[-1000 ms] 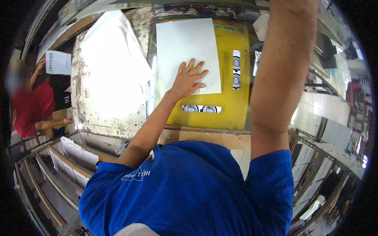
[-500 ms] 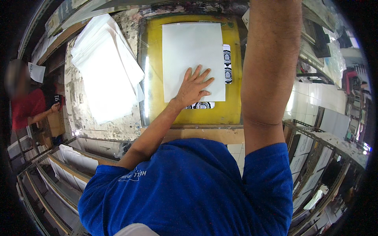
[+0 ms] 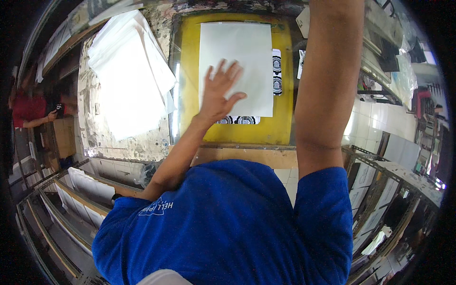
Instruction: The person performs a series of screen printing operations on paper sheets, manually positioning each sheet, applying ink with a squeegee through a framed mesh screen, and setting the printed sheets aside.
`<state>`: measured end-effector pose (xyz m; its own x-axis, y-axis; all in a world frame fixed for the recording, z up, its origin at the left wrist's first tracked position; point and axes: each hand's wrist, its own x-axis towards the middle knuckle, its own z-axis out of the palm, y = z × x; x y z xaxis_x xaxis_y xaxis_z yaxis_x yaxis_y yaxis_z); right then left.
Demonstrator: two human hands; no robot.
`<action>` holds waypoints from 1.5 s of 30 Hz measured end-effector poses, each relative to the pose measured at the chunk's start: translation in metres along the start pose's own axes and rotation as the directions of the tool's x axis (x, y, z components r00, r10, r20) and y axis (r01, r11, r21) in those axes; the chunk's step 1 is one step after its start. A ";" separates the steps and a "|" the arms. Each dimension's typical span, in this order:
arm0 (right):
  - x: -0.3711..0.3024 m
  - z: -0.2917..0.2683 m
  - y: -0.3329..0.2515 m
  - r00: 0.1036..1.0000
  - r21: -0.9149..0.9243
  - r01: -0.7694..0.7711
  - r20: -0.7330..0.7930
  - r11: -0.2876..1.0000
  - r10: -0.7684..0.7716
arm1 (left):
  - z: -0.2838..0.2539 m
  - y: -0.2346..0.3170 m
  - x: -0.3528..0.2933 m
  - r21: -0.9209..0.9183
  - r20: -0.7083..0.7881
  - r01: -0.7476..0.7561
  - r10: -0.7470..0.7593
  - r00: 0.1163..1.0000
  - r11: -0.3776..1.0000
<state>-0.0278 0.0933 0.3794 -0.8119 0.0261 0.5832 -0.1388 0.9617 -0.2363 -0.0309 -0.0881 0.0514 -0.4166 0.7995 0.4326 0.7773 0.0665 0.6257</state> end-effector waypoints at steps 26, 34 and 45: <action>-0.266 0.241 -0.008 0.832 -0.121 -0.393 0.376 0.912 0.409 | -0.061 -0.036 -0.188 0.138 -0.286 0.579 -0.527 0.800 0.804; -0.190 0.291 0.110 0.941 -0.158 -0.275 0.159 0.948 0.299 | -0.065 -0.037 -0.190 0.113 -0.275 0.530 -0.486 0.830 0.841; -0.096 0.327 0.233 0.976 -0.238 -0.160 0.110 0.958 0.190 | -0.063 -0.037 -0.194 0.062 -0.297 0.540 -0.501 0.813 0.840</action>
<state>-0.1672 0.2257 0.0143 -0.8807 0.1784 0.4387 0.1320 0.9821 -0.1344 -0.0087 -0.2832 -0.0141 -0.8679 0.4398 0.2309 0.4567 0.5241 0.7189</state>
